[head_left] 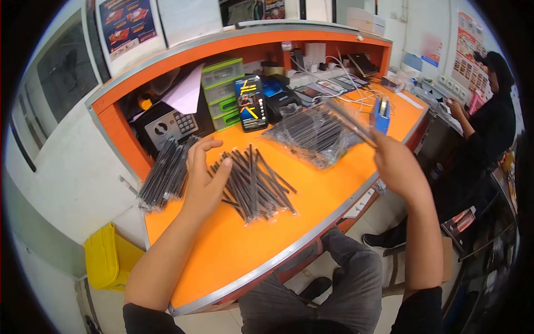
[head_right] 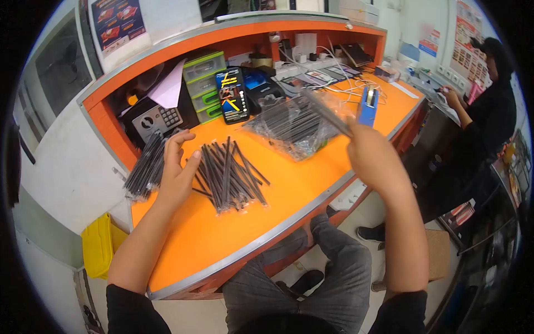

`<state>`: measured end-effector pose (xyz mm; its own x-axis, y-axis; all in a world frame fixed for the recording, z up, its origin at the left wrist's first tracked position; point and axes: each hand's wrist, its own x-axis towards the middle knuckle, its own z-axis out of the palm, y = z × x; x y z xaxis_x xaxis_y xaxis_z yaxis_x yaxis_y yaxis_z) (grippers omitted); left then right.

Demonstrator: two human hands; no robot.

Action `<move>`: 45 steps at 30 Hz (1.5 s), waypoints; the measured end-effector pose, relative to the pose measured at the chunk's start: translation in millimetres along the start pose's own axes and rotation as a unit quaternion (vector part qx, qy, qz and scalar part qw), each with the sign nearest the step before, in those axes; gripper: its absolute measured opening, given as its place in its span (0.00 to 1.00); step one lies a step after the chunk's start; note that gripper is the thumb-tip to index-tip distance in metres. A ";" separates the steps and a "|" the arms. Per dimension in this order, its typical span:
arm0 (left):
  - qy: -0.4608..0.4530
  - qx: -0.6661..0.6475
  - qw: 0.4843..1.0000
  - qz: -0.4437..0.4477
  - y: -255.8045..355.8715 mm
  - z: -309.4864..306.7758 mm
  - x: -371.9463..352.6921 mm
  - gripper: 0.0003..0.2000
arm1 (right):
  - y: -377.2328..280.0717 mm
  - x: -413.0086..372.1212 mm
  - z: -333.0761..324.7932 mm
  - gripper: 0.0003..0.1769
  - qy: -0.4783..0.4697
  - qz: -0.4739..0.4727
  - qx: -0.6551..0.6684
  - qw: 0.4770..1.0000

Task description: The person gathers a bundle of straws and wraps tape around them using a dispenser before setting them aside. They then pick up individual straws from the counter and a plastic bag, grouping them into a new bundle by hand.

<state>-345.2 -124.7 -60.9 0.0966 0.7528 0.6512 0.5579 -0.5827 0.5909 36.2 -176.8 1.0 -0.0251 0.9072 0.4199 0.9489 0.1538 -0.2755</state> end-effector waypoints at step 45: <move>-0.039 0.008 0.999 -0.014 -13.3 -1.6 -0.4 0.17 | -92.1 48.4 92.1 0.26 0.155 -0.087 0.106 0.978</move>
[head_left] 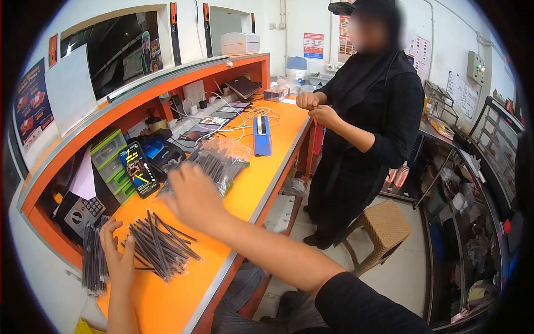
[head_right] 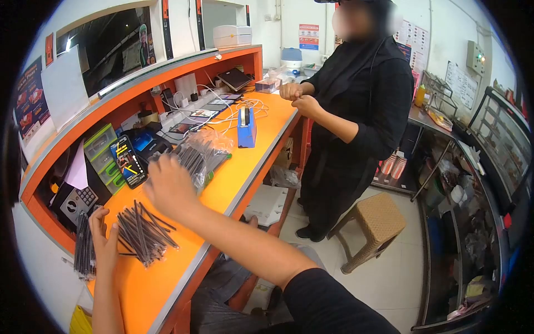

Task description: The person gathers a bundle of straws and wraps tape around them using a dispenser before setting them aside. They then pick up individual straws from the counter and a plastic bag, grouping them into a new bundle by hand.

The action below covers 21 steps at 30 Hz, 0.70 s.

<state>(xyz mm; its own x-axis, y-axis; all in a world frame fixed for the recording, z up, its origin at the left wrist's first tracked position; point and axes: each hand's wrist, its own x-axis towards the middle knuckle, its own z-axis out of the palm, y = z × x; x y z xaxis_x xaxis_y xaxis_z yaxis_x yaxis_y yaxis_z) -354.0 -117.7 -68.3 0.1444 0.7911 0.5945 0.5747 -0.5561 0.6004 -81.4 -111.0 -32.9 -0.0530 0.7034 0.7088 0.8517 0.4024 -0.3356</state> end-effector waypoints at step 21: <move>0.035 -0.089 0.995 -0.009 -11.5 -2.4 5.0 0.14 | -69.5 -20.0 15.5 0.67 -0.326 0.069 -0.018 0.943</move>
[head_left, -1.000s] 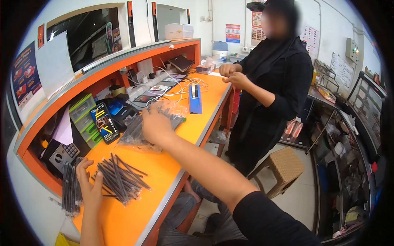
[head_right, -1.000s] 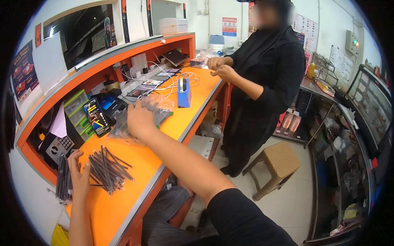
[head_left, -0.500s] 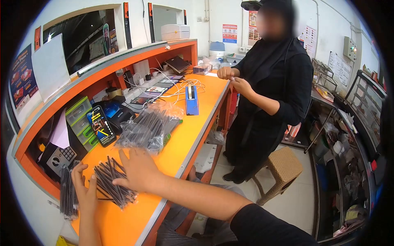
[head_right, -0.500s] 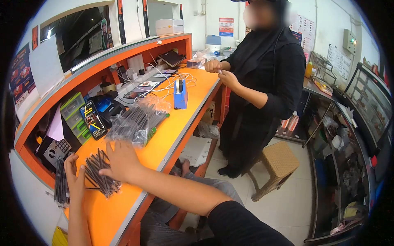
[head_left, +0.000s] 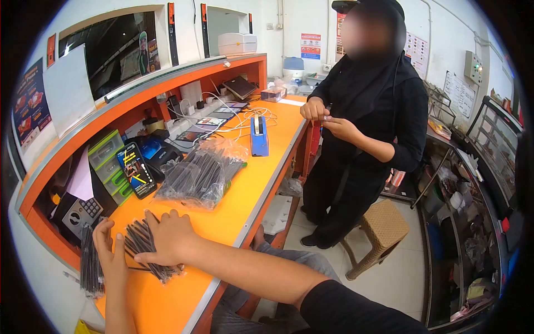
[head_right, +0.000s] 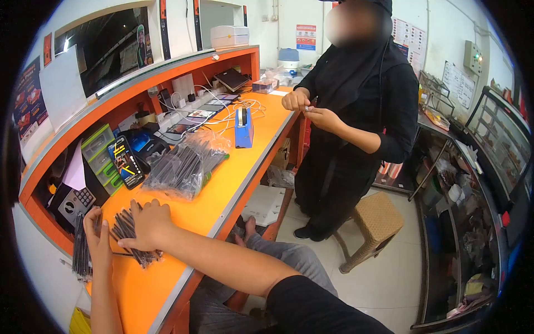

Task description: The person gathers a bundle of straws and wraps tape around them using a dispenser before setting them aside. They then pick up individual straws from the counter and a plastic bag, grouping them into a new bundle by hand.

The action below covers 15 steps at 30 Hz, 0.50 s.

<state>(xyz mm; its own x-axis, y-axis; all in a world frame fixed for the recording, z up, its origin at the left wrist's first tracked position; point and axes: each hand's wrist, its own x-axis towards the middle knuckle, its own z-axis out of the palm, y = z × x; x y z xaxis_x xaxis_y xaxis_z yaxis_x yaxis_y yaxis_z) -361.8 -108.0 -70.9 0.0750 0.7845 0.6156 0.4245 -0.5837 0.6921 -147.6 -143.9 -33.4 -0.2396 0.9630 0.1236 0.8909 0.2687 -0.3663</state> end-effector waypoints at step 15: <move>0.047 -0.003 0.999 0.020 7.6 -1.7 2.5 0.13 | -30.7 19.1 15.4 0.46 -0.078 -0.041 -0.088 0.992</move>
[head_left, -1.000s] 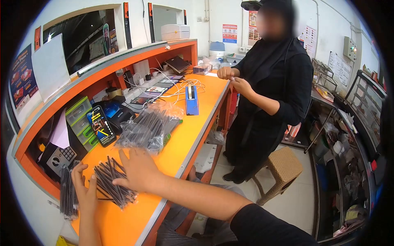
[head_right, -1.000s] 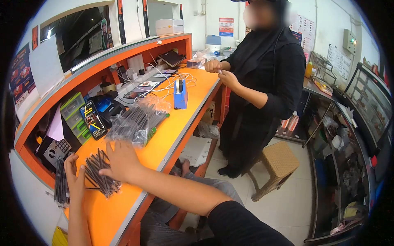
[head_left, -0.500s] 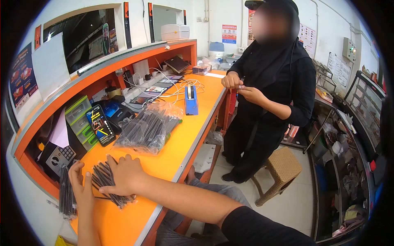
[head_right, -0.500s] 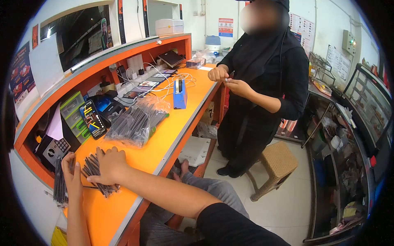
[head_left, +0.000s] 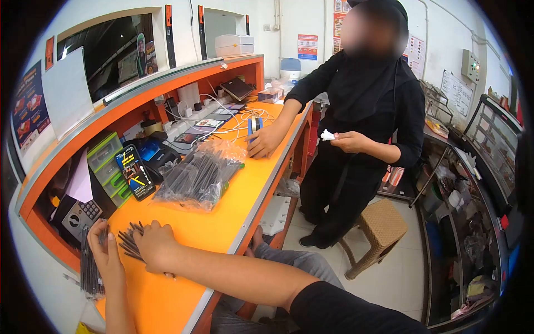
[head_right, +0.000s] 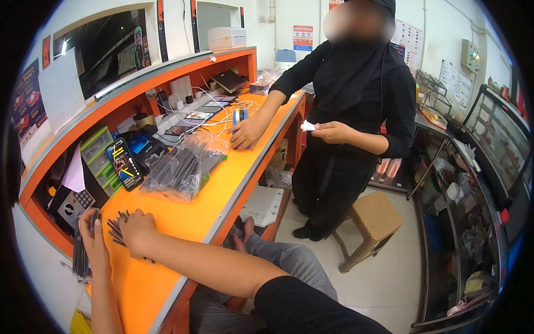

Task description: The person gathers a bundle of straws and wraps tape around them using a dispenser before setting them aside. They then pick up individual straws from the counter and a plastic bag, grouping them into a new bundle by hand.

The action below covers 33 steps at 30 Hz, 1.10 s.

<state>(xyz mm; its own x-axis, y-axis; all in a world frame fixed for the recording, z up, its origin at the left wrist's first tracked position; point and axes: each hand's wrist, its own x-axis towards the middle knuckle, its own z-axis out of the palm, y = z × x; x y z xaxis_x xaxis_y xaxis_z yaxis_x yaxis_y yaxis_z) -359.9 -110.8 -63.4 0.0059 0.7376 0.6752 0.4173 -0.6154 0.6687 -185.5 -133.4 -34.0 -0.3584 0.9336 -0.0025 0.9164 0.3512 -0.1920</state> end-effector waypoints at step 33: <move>-0.096 -0.174 0.957 -0.212 -31.7 3.6 -9.2 0.21 | 53.1 4.7 17.1 0.29 0.067 -0.170 0.055 0.982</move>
<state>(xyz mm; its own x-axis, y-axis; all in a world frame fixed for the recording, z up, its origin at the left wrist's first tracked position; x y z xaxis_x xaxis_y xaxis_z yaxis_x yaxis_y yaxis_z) -369.9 -97.0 -92.0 0.0832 0.9584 0.2730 0.0908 -0.2801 0.9557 -141.6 -111.6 -60.9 -0.6067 0.7674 0.2073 0.7208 0.6411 -0.2637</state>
